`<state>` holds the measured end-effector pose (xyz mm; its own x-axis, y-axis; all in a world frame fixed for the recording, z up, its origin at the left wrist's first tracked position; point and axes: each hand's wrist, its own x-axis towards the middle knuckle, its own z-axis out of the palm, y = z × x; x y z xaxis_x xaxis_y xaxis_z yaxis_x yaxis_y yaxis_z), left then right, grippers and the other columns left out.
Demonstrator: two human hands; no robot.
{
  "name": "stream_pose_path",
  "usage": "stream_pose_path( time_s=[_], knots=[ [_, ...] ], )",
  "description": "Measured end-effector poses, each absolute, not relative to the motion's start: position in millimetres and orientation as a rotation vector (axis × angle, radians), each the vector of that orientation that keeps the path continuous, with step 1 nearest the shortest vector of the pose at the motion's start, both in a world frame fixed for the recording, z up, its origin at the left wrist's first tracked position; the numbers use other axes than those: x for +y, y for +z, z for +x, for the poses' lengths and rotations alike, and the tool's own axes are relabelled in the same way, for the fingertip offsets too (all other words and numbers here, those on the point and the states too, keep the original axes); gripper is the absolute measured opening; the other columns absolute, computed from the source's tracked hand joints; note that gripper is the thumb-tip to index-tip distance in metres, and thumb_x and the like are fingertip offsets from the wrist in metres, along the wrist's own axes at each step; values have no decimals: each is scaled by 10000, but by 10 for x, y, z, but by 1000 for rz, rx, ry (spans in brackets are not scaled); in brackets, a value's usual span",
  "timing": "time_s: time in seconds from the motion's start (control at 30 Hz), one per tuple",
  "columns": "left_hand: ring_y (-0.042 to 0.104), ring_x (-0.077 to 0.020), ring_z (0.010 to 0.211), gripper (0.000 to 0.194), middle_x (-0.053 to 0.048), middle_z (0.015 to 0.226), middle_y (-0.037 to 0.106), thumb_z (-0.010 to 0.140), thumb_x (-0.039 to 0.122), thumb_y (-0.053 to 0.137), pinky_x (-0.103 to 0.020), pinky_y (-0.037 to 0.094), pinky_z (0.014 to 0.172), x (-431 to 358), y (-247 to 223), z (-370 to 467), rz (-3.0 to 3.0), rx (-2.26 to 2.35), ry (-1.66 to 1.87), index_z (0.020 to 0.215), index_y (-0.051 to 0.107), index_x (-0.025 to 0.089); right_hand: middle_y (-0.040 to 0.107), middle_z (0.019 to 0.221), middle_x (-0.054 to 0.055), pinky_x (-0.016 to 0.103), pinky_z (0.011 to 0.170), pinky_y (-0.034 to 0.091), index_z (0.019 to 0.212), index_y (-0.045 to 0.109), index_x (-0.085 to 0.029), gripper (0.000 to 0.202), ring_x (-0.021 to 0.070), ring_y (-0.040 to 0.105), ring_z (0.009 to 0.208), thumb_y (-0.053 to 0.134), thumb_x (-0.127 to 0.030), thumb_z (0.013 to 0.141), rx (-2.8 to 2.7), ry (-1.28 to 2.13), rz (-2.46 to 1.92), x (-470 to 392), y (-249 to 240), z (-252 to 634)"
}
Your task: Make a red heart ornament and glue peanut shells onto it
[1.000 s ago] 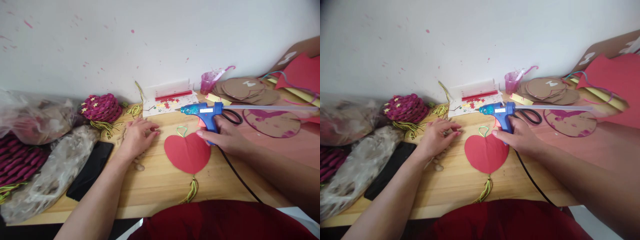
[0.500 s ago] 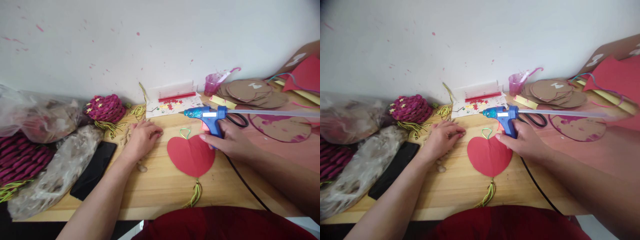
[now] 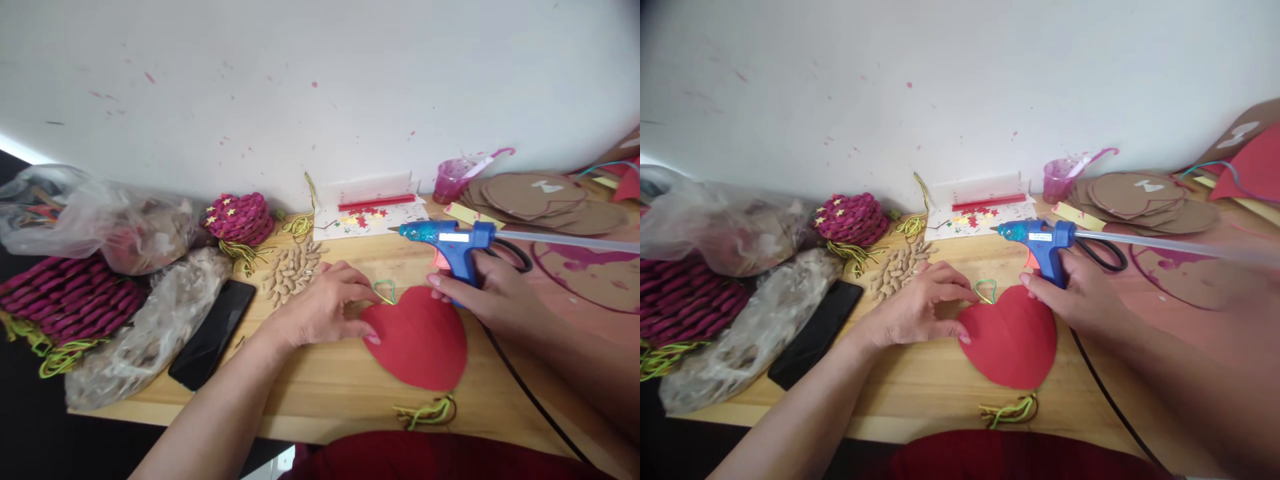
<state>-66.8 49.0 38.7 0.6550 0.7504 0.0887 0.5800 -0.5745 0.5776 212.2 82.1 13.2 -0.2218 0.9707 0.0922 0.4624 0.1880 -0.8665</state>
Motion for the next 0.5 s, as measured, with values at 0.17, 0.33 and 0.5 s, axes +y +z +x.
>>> stream_pose_path(
  time_s=[0.17,0.33,0.5],
  knots=[
    [544,-307,1177,614,-94,1275,659,713,522,861,-494,344,1057,348,391,-536,2398,894,369,1251,684,284,701,683,48,428,603,486,724,604,-265,262,276,652,667,719,-476,828,-1806,900,-1365,818,116,2121],
    [534,-310,1187,520,-103,1293,643,788,460,817,-510,357,1043,331,392,-498,2429,908,316,1251,675,272,710,705,56,440,619,501,742,619,-263,265,283,666,678,723,-494,821,-1782,943,-1370,825,92,2126],
    [583,-274,1179,445,-81,1283,666,800,292,816,-463,364,1046,382,476,-602,2394,963,324,1225,692,254,712,756,65,470,738,534,770,621,-248,322,295,700,774,739,-545,805,-1665,1081,-1337,822,110,2109]
  ],
)
